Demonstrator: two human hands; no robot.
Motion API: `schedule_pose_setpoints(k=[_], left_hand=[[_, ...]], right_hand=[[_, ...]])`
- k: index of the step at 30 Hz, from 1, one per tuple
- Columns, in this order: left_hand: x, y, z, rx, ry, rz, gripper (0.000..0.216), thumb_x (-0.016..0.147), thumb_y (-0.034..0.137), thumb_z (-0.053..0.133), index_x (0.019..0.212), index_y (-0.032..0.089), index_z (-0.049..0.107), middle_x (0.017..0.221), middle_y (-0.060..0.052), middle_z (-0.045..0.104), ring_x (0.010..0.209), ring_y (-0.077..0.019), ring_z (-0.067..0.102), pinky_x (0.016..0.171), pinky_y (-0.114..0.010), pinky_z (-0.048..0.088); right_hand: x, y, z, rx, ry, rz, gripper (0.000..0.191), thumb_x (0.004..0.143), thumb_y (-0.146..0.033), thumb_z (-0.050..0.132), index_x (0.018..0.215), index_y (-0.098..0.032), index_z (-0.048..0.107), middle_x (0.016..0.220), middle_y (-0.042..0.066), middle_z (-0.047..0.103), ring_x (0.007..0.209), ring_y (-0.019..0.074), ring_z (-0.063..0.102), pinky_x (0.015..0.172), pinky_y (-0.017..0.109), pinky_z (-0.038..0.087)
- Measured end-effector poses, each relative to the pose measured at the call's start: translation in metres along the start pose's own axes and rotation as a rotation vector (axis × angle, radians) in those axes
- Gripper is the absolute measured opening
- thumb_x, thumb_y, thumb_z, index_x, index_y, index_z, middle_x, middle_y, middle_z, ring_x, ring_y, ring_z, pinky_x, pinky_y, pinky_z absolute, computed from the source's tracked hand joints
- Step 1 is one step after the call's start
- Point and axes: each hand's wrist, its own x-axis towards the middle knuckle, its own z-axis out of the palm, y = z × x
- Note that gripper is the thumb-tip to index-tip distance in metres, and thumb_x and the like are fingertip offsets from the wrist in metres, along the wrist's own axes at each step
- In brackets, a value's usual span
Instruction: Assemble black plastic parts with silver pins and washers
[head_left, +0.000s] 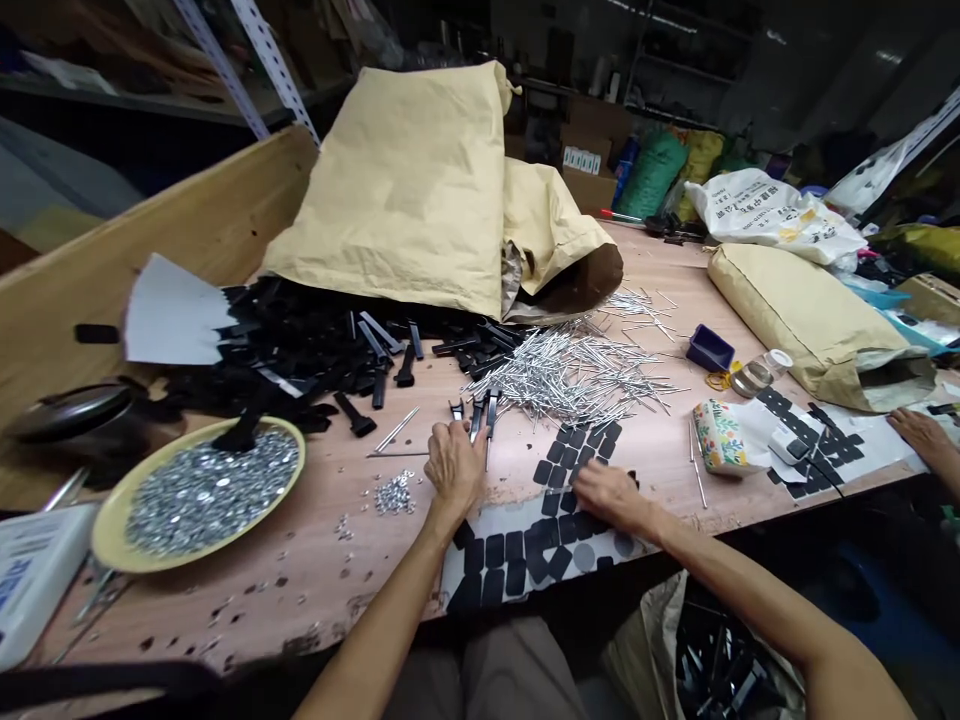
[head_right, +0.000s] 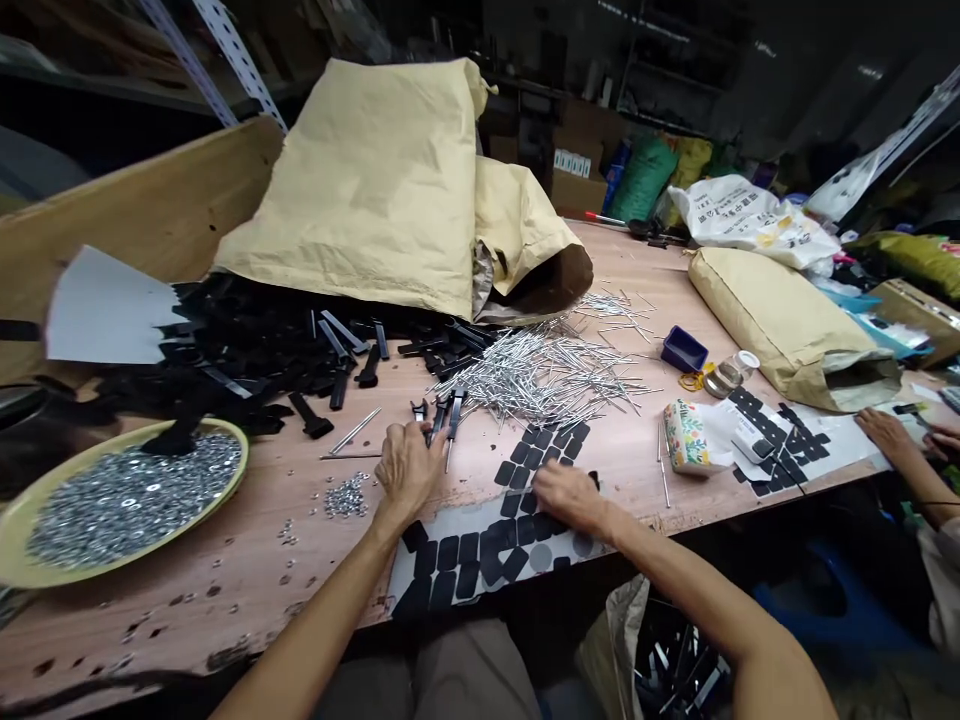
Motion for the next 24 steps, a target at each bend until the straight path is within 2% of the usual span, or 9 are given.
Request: schedule_pose_setpoints(k=[3,4,8,12,16,20,24], left_hand=[[0.003,-0.001,0.003,0.068,-0.038,-0.02,0.038,0.086,0.037,0.048,0.109,0.008,0.06,0.106,-0.021,0.055,0.098,-0.0364,0.057,0.067,-0.039,0.045],[0.004,-0.002,0.004,0.074,-0.047,-0.024,0.038,0.087,0.037,0.047,0.108,0.009,0.061,0.104,-0.02,0.055,0.095,-0.036,0.058,0.066,-0.039,0.045],[0.01,-0.008,0.008,0.05,-0.064,-0.043,0.033,0.087,0.036,0.046,0.103,0.012,0.064,0.102,-0.019,0.056,0.088,-0.0337,0.06,0.066,-0.038,0.044],[0.013,-0.015,0.008,0.006,-0.061,-0.044,0.031,0.086,0.032,0.047,0.098,0.011,0.065,0.1,-0.019,0.056,0.086,-0.0324,0.06,0.07,-0.039,0.045],[0.013,-0.022,0.003,-0.092,0.004,-0.022,0.024,0.083,0.028,0.049,0.091,0.012,0.066,0.097,-0.016,0.056,0.087,-0.0306,0.06,0.073,-0.039,0.046],[0.006,-0.023,-0.004,-0.406,0.032,-0.037,0.014,0.079,0.025,0.051,0.083,0.017,0.062,0.086,-0.01,0.061,0.086,-0.0261,0.062,0.075,-0.036,0.048],[-0.007,-0.017,-0.018,-1.066,-0.135,-0.218,0.016,0.08,0.032,0.053,0.083,0.017,0.057,0.074,-0.002,0.062,0.065,-0.0167,0.065,0.065,-0.029,0.052]], right_hand=[[0.0,0.003,-0.003,-0.045,0.052,0.281,0.026,0.092,-0.016,0.04,0.071,-0.017,0.057,0.072,0.005,0.053,0.069,0.0159,0.045,0.049,0.024,0.034],[0.0,0.002,-0.004,-0.044,0.04,0.283,0.026,0.092,-0.016,0.041,0.071,-0.018,0.057,0.072,0.005,0.053,0.07,0.0159,0.045,0.05,0.025,0.034],[-0.003,-0.013,-0.002,-0.036,-0.04,0.091,0.027,0.093,-0.021,0.04,0.072,-0.019,0.057,0.072,0.004,0.053,0.075,0.0169,0.046,0.057,0.026,0.037],[-0.005,-0.023,-0.001,-0.052,-0.032,0.093,0.027,0.094,-0.021,0.04,0.073,-0.018,0.056,0.072,0.005,0.053,0.075,0.0173,0.045,0.058,0.027,0.036],[-0.005,-0.023,-0.002,-0.05,-0.041,0.107,0.027,0.094,-0.021,0.041,0.071,-0.019,0.056,0.071,0.004,0.053,0.075,0.0172,0.046,0.058,0.028,0.035],[-0.005,-0.021,-0.001,-0.042,-0.03,0.115,0.024,0.092,-0.021,0.044,0.071,-0.019,0.056,0.072,0.004,0.054,0.075,0.0169,0.047,0.057,0.027,0.035],[-0.002,-0.003,-0.004,-0.026,0.029,0.249,0.022,0.09,-0.019,0.048,0.071,-0.019,0.058,0.074,0.004,0.055,0.075,0.0163,0.048,0.059,0.026,0.037]])
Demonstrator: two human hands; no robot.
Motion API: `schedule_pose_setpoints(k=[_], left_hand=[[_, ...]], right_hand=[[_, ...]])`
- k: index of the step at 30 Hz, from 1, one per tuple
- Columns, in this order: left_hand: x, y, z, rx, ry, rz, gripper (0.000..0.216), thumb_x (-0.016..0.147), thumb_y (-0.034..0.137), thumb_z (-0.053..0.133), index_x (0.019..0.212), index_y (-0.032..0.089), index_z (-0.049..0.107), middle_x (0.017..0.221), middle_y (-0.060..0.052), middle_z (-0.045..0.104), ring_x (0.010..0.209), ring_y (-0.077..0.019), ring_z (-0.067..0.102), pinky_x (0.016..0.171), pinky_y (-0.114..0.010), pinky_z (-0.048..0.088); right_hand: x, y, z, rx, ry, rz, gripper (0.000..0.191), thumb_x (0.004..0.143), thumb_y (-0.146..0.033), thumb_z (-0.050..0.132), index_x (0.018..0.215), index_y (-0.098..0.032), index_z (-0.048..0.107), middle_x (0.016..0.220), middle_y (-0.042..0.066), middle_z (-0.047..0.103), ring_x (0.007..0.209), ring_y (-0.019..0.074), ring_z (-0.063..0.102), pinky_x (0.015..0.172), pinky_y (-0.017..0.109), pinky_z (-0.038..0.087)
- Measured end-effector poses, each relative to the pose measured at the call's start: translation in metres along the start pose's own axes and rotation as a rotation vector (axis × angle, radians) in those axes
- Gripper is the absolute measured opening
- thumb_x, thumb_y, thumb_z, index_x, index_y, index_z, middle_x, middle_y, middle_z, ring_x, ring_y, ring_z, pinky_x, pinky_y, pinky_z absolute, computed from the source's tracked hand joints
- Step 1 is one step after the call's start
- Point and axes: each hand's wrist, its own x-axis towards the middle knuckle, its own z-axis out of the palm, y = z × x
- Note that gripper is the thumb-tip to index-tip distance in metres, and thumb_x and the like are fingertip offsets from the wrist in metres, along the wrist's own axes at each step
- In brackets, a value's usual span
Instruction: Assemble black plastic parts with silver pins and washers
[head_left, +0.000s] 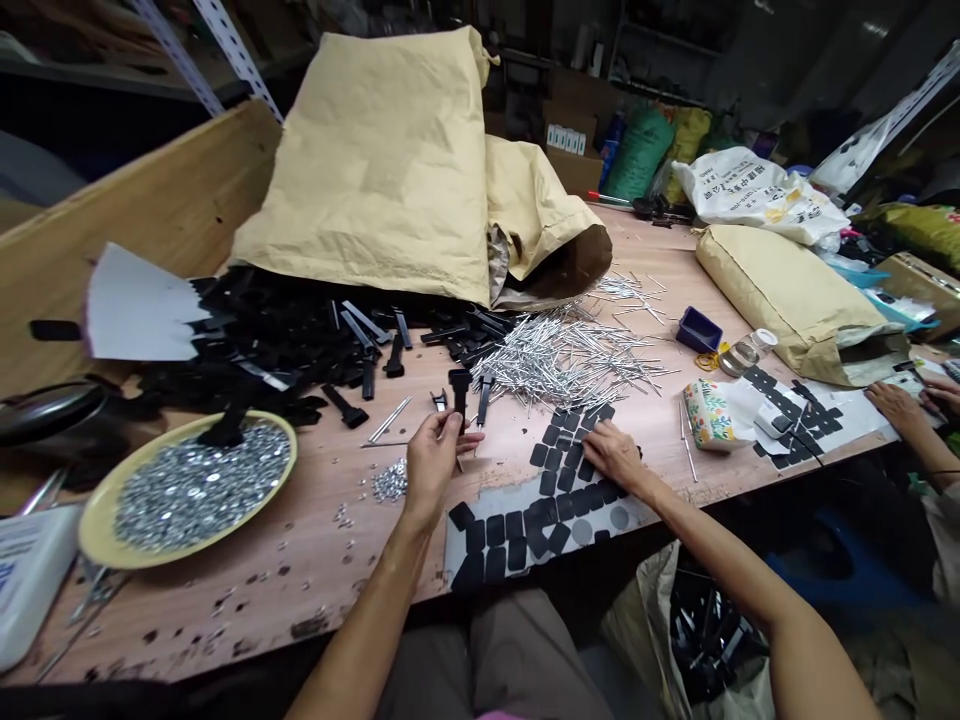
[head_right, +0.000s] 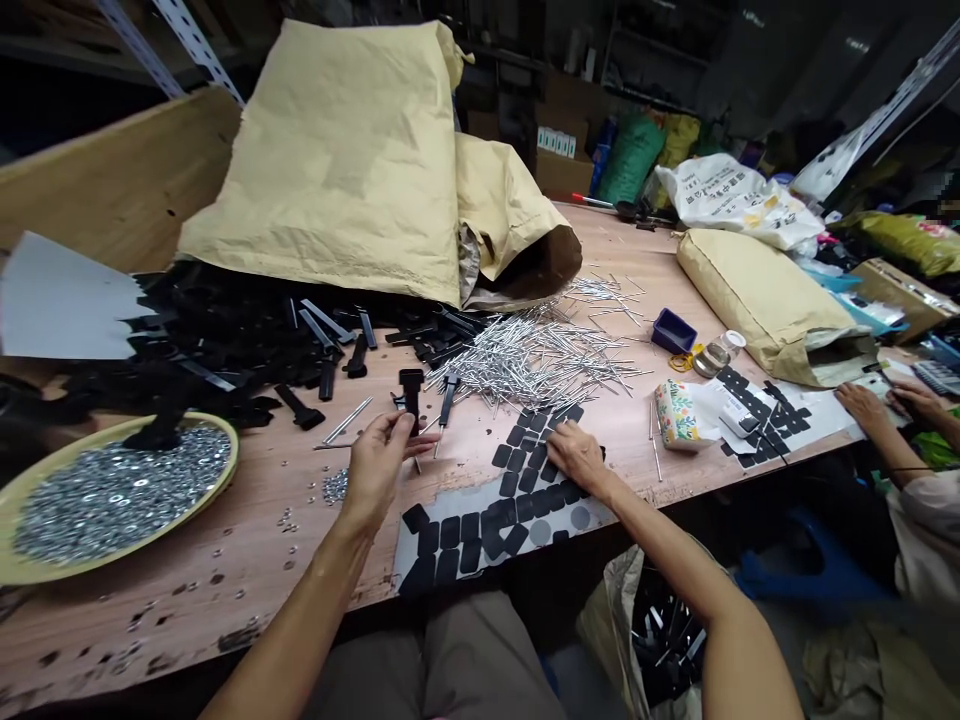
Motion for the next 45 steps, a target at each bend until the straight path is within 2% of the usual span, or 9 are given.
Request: schedule_pose_setpoints(k=[5,9,15,21,25,34,38,41,45], left_hand=[[-0.022,0.018,-0.008,-0.455,-0.142,-0.309,0.02,0.08,0.024,0.057,0.065,0.012,0.06,0.065,-0.004,0.065,0.063,-0.0143,0.066,0.071,-0.028,0.055],[-0.04,0.017,-0.017,-0.378,-0.19,-0.431,0.005,0.072,0.008,0.063,0.076,0.011,0.064,0.067,-0.004,0.067,0.06,-0.0128,0.066,0.066,-0.024,0.056],[-0.065,0.006,-0.027,-0.357,-0.142,-0.28,0.045,0.061,0.007,0.075,0.101,0.021,0.057,0.071,0.007,0.059,0.066,-0.0139,0.069,0.062,-0.023,0.058],[-0.077,0.019,-0.019,-0.374,-0.23,-0.623,0.027,0.075,-0.003,0.055,0.097,0.01,0.062,0.071,-0.003,0.068,0.06,-0.0092,0.066,0.064,-0.018,0.057],[-0.086,0.021,-0.018,-0.42,-0.223,-0.694,0.019,0.077,-0.001,0.054,0.081,0.011,0.068,0.064,-0.002,0.066,0.056,-0.0077,0.063,0.063,-0.016,0.056],[-0.109,0.002,-0.045,-0.427,-0.276,-0.596,0.012,0.068,0.019,0.073,0.076,0.012,0.067,0.059,0.003,0.057,0.041,-0.0053,0.05,0.036,-0.016,0.038],[-0.115,-0.012,-0.052,-0.413,-0.293,-0.549,0.022,0.066,0.023,0.073,0.084,0.011,0.067,0.057,0.005,0.052,0.035,-0.0007,0.036,0.032,-0.014,0.021],[-0.112,-0.018,-0.062,-0.423,-0.23,-0.535,0.032,0.066,0.021,0.07,0.097,0.013,0.065,0.056,0.006,0.05,0.033,0.0002,0.03,0.032,-0.014,0.015],[-0.104,-0.016,-0.086,-0.442,-0.145,-0.512,0.041,0.066,0.022,0.068,0.106,0.013,0.062,0.055,0.007,0.049,0.032,0.0006,0.028,0.033,-0.015,0.013]], right_hand=[[0.018,0.028,-0.01,-0.034,-0.018,0.135,0.02,0.088,-0.018,0.05,0.07,-0.02,0.059,0.075,0.004,0.056,0.077,0.0166,0.048,0.058,0.025,0.035],[0.018,0.018,-0.011,-0.061,-0.051,0.094,0.024,0.089,-0.015,0.047,0.068,-0.019,0.058,0.074,0.005,0.055,0.075,0.017,0.047,0.054,0.026,0.033],[-0.023,-0.036,-0.003,-0.002,-0.14,-0.275,0.025,0.093,-0.02,0.042,0.074,-0.018,0.06,0.072,0.004,0.054,0.075,0.0169,0.046,0.059,0.027,0.035],[-0.023,-0.044,-0.004,-0.041,-0.105,-0.21,0.026,0.093,-0.021,0.042,0.074,-0.017,0.06,0.072,0.005,0.054,0.075,0.0174,0.046,0.059,0.028,0.034],[-0.032,-0.05,-0.031,-0.006,-0.037,-0.089,0.026,0.092,-0.022,0.044,0.074,-0.019,0.062,0.071,0.005,0.057,0.073,0.0173,0.049,0.061,0.028,0.037],[-0.163,-0.028,-0.121,-0.201,0.119,0.288,0.037,0.088,-0.053,0.043,0.093,-0.023,0.065,0.08,0.006,0.069,0.071,0.0215,0.061,0.072,0.037,0.04],[-0.112,-0.049,-0.108,0.048,0.166,0.235,0.036,0.09,-0.05,0.042,0.094,-0.022,0.064,0.087,0.006,0.069,0.079,0.0204,0.064,0.071,0.032,0.045],[-0.028,-0.094,-0.073,0.339,0.094,0.078,0.03,0.095,-0.036,0.038,0.094,-0.021,0.064,0.086,0.006,0.067,0.078,0.0166,0.064,0.07,0.025,0.048],[0.079,-0.154,-0.021,0.315,-0.151,-0.053,0.023,0.093,-0.021,0.043,0.098,-0.019,0.065,0.092,0.006,0.067,0.085,0.016,0.063,0.072,0.023,0.047]])
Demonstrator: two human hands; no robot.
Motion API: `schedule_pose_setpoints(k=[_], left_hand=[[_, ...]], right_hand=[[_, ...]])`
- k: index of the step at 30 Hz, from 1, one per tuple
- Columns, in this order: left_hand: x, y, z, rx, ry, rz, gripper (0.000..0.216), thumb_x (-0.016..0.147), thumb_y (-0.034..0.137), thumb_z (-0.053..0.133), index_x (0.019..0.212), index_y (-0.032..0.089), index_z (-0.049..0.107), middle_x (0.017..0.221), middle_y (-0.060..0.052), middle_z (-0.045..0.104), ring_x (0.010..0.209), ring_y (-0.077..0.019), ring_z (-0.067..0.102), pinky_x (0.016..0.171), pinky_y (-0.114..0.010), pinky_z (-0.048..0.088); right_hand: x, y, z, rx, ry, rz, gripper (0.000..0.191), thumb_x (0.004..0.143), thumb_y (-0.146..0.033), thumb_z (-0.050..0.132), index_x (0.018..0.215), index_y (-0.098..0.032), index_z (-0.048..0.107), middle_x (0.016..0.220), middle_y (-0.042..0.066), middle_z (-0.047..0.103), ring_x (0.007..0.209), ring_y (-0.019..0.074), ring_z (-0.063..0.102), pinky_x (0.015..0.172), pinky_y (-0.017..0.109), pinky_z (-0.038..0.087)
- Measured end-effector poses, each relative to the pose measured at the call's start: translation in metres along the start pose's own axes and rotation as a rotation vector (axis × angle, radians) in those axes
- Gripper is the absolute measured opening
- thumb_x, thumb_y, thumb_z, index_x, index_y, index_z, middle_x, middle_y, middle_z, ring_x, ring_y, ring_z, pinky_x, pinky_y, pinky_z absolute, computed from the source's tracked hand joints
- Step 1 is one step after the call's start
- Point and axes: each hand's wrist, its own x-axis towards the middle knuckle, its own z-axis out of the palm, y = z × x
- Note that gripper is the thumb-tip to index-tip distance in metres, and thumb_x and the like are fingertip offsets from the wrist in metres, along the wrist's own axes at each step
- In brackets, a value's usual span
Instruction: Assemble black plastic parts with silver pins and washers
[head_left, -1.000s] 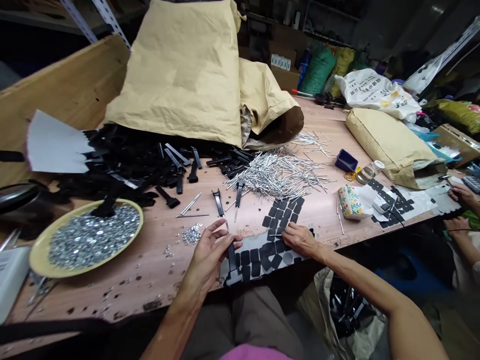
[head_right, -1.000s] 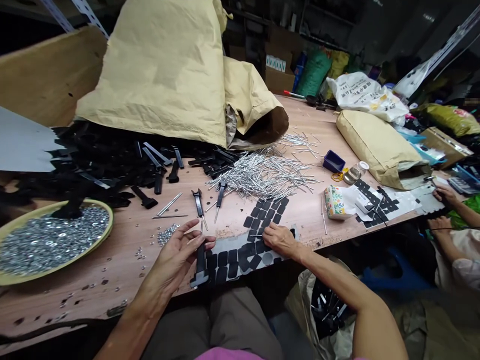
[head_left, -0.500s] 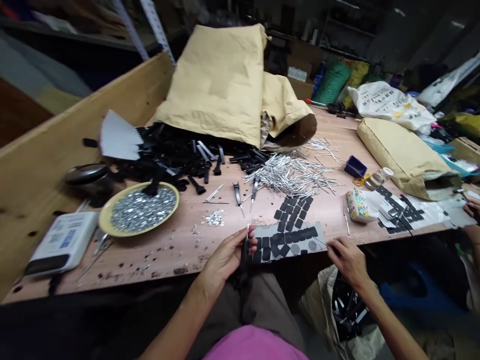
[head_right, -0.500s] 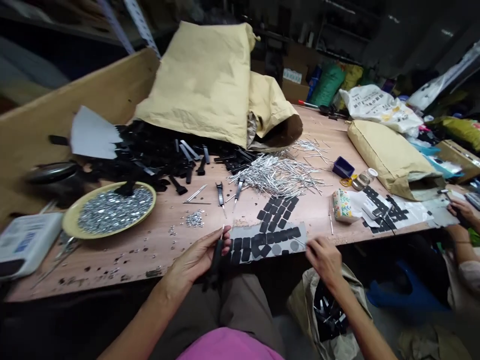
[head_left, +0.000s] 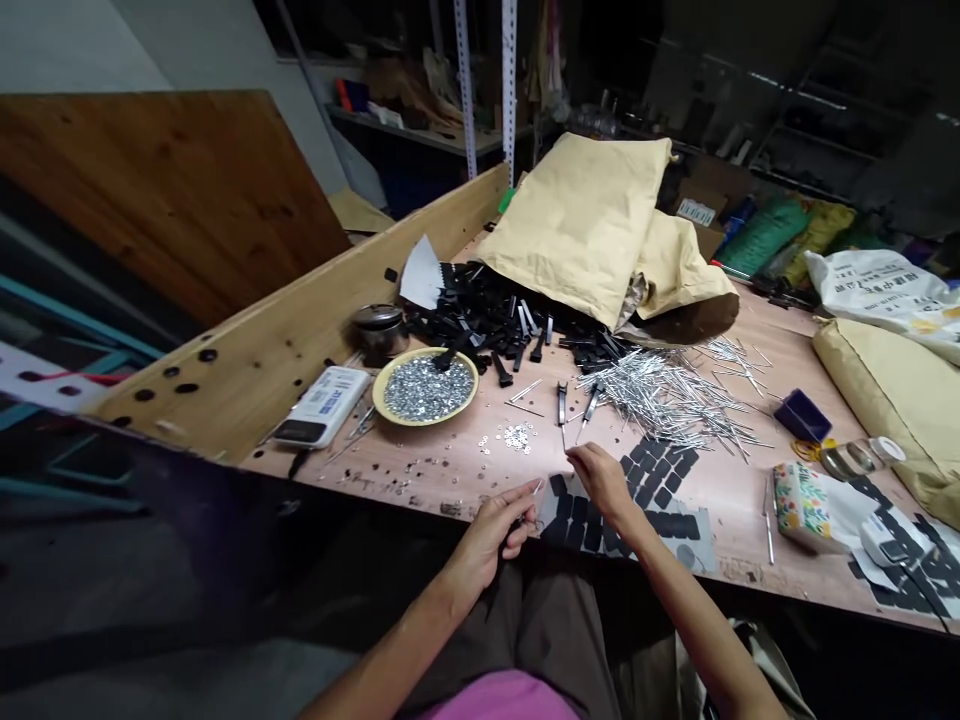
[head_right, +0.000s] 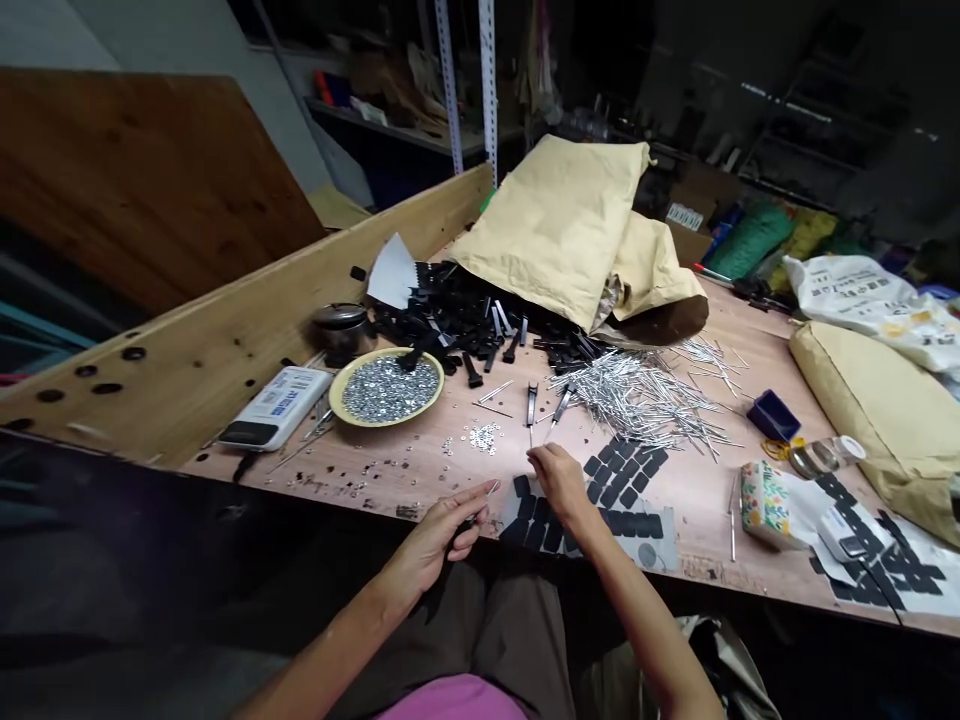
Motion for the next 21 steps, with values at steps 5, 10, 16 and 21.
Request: schedule_pose_setpoints(k=[5,10,16,21], left_hand=[[-0.003,0.02,-0.025,-0.018,0.071,0.048,0.045,0.065,0.026,0.069,0.108,0.013,0.063,0.056,0.007,0.048,0.032,0.0009,0.027,0.034,-0.015,0.012],[0.007,0.026,-0.032,0.0,0.066,0.067,0.05,0.06,0.031,0.071,0.106,0.013,0.064,0.055,0.008,0.047,0.032,0.0009,0.026,0.034,-0.016,0.01],[0.014,0.027,-0.028,-0.002,0.052,0.113,0.055,0.053,0.039,0.075,0.099,0.012,0.066,0.054,0.008,0.047,0.032,0.0009,0.026,0.034,-0.016,0.01],[0.01,0.033,-0.023,-0.007,0.06,0.173,0.058,0.049,0.045,0.076,0.095,0.011,0.067,0.053,0.008,0.047,0.033,0.0012,0.026,0.034,-0.016,0.01]], right_hand=[[0.068,-0.019,0.034,-0.265,-0.264,0.061,0.025,0.093,-0.02,0.041,0.1,-0.019,0.065,0.102,0.009,0.064,0.094,0.0193,0.06,0.069,0.025,0.045],[0.078,-0.025,0.045,-0.299,-0.299,0.055,0.026,0.09,-0.01,0.038,0.097,-0.014,0.063,0.103,0.014,0.062,0.097,0.0225,0.057,0.072,0.029,0.044],[0.089,-0.034,0.042,-0.26,-0.269,0.121,0.025,0.089,-0.009,0.037,0.097,-0.01,0.061,0.099,0.015,0.064,0.087,0.0215,0.06,0.07,0.031,0.045],[0.062,-0.038,0.031,0.604,-0.063,0.255,0.021,0.087,-0.027,0.046,0.079,-0.015,0.061,0.075,0.005,0.067,0.07,0.0148,0.063,0.063,0.025,0.047]])
